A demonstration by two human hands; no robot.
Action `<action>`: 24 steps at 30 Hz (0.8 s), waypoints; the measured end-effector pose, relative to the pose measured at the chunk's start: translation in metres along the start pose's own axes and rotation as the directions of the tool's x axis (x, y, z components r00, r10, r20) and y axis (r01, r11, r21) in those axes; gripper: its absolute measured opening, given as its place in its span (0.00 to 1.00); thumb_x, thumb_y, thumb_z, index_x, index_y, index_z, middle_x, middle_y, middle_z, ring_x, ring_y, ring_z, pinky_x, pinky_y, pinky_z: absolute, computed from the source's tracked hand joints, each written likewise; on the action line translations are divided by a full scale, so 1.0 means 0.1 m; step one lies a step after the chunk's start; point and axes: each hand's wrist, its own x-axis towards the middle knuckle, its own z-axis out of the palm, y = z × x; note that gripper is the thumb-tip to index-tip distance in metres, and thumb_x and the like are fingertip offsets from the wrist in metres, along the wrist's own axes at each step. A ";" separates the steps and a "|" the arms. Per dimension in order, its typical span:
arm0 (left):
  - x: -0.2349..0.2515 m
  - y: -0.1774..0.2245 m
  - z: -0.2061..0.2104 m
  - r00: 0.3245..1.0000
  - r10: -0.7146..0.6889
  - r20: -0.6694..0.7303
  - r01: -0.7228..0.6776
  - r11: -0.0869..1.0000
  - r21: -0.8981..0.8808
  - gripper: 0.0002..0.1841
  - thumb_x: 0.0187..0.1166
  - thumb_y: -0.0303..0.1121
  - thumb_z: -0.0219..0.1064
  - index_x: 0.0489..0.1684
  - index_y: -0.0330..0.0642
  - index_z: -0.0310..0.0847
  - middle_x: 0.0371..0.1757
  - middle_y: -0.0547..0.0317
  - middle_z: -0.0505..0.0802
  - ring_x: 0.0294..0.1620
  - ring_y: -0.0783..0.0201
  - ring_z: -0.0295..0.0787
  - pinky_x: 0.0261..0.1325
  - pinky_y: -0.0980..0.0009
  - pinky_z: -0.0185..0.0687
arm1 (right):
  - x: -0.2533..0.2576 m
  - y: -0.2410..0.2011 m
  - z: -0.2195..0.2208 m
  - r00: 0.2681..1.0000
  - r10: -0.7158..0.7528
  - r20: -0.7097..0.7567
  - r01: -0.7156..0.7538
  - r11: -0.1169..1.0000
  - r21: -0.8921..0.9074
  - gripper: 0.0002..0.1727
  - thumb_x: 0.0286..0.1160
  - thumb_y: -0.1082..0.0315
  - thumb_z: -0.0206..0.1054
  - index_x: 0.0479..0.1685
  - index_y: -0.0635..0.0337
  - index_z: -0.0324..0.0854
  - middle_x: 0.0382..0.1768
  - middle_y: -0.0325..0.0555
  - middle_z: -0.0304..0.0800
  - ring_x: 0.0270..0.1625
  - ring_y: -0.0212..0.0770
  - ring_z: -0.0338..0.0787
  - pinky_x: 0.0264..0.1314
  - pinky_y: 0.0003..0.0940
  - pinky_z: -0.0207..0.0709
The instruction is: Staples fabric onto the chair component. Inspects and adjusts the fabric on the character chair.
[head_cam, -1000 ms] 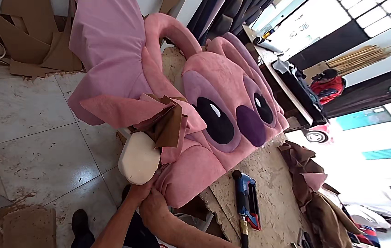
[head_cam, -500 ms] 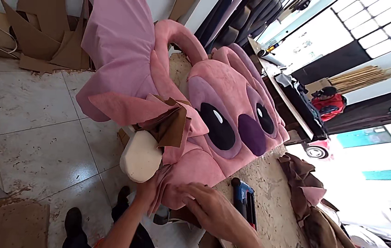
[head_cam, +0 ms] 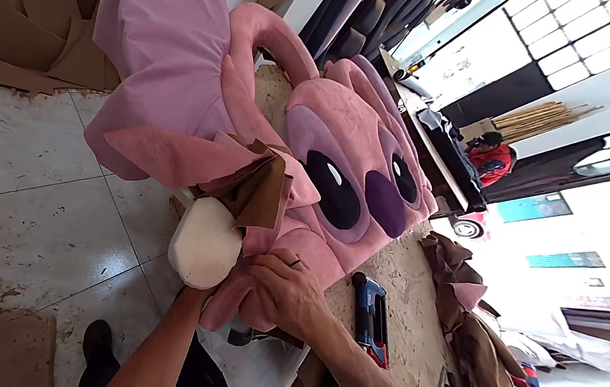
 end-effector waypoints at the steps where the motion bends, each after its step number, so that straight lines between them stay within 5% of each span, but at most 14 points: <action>1: -0.01 0.04 0.01 0.997 0.041 -0.058 -0.033 0.990 0.140 0.16 0.94 0.26 0.42 0.40 0.34 0.76 0.24 0.59 0.87 0.26 0.71 0.84 0.36 0.76 0.83 | 0.02 -0.01 0.03 1.000 -0.012 0.013 0.013 0.999 -0.032 0.15 0.80 0.60 0.57 0.45 0.46 0.92 0.52 0.31 0.94 0.61 0.39 0.88 0.58 0.39 0.82; 6: -0.04 0.10 -0.28 0.921 0.368 -0.129 -0.177 0.691 0.701 0.11 0.84 0.19 0.60 0.55 0.18 0.81 0.50 0.42 0.92 0.51 0.69 0.86 0.64 0.79 0.76 | 0.08 0.09 0.21 0.993 -0.034 -0.109 0.036 0.999 0.019 0.14 0.77 0.61 0.59 0.37 0.46 0.93 0.41 0.30 0.93 0.52 0.36 0.86 0.53 0.33 0.79; 8: 0.28 -0.07 -0.69 0.868 0.492 0.074 -0.420 0.644 0.640 0.10 0.81 0.21 0.64 0.52 0.20 0.81 0.44 0.47 0.90 0.46 0.73 0.84 0.58 0.80 0.78 | 0.08 0.11 0.28 0.982 0.000 -0.190 0.022 0.993 0.112 0.13 0.75 0.62 0.60 0.33 0.47 0.93 0.37 0.30 0.93 0.51 0.33 0.86 0.55 0.31 0.77; 10: 0.58 -0.22 -1.01 0.817 0.512 0.264 -0.576 0.728 0.371 0.08 0.81 0.23 0.65 0.51 0.27 0.80 0.41 0.59 0.89 0.46 0.78 0.86 0.55 0.81 0.81 | 0.06 0.11 0.29 0.964 0.061 -0.259 -0.012 0.982 0.187 0.13 0.73 0.63 0.61 0.32 0.48 0.93 0.37 0.30 0.94 0.50 0.32 0.87 0.55 0.30 0.78; 13: 0.47 -0.16 -0.92 0.844 0.420 0.334 -0.513 0.815 0.270 0.02 0.80 0.25 0.66 0.39 0.40 0.84 0.31 0.71 0.91 0.37 0.81 0.88 0.48 0.81 0.84 | 0.02 0.11 0.29 0.906 0.202 -0.371 -0.096 0.954 0.285 0.13 0.74 0.63 0.60 0.31 0.51 0.92 0.38 0.34 0.95 0.50 0.32 0.90 0.54 0.31 0.81; 17: 0.37 -0.08 -0.85 0.872 0.377 0.312 -0.472 0.817 0.332 0.02 0.81 0.23 0.64 0.42 0.37 0.81 0.31 0.71 0.89 0.36 0.83 0.86 0.47 0.84 0.83 | 0.04 0.12 0.30 0.865 0.318 -0.388 -0.198 0.927 0.318 0.14 0.74 0.62 0.60 0.31 0.52 0.93 0.37 0.34 0.95 0.49 0.31 0.89 0.54 0.30 0.80; 19: 0.11 0.01 -0.65 0.923 0.359 0.141 -0.385 0.870 0.307 0.05 0.79 0.16 0.62 0.39 0.34 0.81 0.28 0.65 0.89 0.33 0.80 0.86 0.44 0.85 0.82 | 0.05 0.11 0.29 0.866 0.323 -0.380 -0.205 0.925 0.318 0.14 0.74 0.62 0.60 0.32 0.52 0.92 0.37 0.34 0.95 0.49 0.31 0.89 0.55 0.30 0.80; 20: -0.06 0.05 -0.54 0.930 0.358 0.076 -0.363 0.875 0.321 0.05 0.82 0.16 0.59 0.47 0.27 0.79 0.35 0.59 0.88 0.37 0.78 0.84 0.50 0.85 0.79 | 0.05 0.12 0.30 0.867 0.322 -0.381 -0.201 0.925 0.323 0.14 0.73 0.63 0.60 0.32 0.52 0.92 0.37 0.34 0.95 0.49 0.31 0.89 0.55 0.30 0.80; 22: -0.27 0.07 -0.50 0.916 0.398 0.044 -0.360 0.768 0.530 0.13 0.83 0.22 0.59 0.58 0.22 0.81 0.47 0.51 0.95 0.48 0.77 0.88 0.61 0.86 0.76 | 0.05 0.12 0.30 0.868 0.317 -0.381 -0.197 0.926 0.321 0.14 0.73 0.63 0.60 0.31 0.53 0.93 0.37 0.35 0.95 0.49 0.32 0.89 0.55 0.30 0.80; 24: -0.28 0.08 -0.49 0.927 0.374 -0.021 -0.277 0.721 0.636 0.12 0.85 0.22 0.60 0.57 0.19 0.78 0.50 0.44 0.91 0.47 0.72 0.85 0.59 0.81 0.76 | 0.05 0.13 0.30 0.868 0.313 -0.386 -0.195 0.929 0.315 0.14 0.73 0.63 0.60 0.31 0.53 0.93 0.37 0.35 0.94 0.49 0.33 0.89 0.54 0.31 0.80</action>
